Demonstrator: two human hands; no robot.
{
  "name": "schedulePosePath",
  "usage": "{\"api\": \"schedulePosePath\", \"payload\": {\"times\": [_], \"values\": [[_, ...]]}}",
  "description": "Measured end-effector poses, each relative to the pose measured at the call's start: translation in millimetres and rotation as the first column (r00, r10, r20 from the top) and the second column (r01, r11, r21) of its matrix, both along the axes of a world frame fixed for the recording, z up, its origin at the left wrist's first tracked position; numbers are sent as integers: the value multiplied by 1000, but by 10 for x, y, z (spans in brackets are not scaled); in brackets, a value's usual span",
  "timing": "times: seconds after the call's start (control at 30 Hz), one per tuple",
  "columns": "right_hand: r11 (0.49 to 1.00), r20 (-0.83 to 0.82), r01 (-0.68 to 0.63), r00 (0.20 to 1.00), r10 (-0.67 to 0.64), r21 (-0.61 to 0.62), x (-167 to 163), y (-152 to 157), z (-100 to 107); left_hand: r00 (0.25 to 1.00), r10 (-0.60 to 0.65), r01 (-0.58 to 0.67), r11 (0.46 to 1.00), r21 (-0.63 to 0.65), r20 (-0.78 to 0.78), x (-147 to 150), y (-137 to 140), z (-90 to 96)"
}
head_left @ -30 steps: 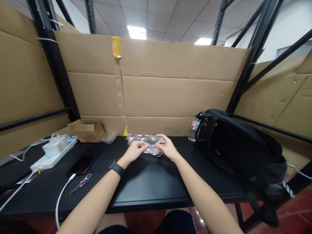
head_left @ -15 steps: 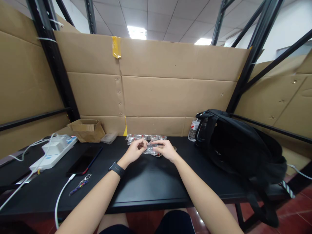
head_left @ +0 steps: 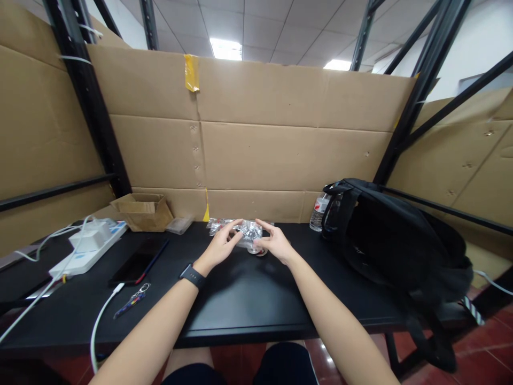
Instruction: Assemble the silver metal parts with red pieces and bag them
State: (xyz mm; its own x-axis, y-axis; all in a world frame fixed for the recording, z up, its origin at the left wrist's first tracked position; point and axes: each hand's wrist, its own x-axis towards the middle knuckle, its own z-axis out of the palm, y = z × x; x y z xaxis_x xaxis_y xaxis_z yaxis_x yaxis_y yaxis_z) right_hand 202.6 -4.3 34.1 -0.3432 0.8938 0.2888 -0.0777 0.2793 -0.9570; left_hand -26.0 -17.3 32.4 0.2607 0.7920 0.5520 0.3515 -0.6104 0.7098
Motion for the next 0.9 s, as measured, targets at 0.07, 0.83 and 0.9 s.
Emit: {"api": "schedulePosePath", "payload": {"times": [0.07, 0.83, 0.9], "values": [[998, -13, 46, 999, -47, -39, -4, 14, -7, 999, 22, -16, 993, 119, -45, -12, -41, 55], [997, 45, 41, 998, -39, -60, -8, 34, -17, 346, 938, -933, 347, 95, -28, -1457, 449, -114], [998, 67, 47, 997, -44, -52, -2, 58, -38, 330, 931, -938, 342, 53, -155, -1494, 544, -191]]}}
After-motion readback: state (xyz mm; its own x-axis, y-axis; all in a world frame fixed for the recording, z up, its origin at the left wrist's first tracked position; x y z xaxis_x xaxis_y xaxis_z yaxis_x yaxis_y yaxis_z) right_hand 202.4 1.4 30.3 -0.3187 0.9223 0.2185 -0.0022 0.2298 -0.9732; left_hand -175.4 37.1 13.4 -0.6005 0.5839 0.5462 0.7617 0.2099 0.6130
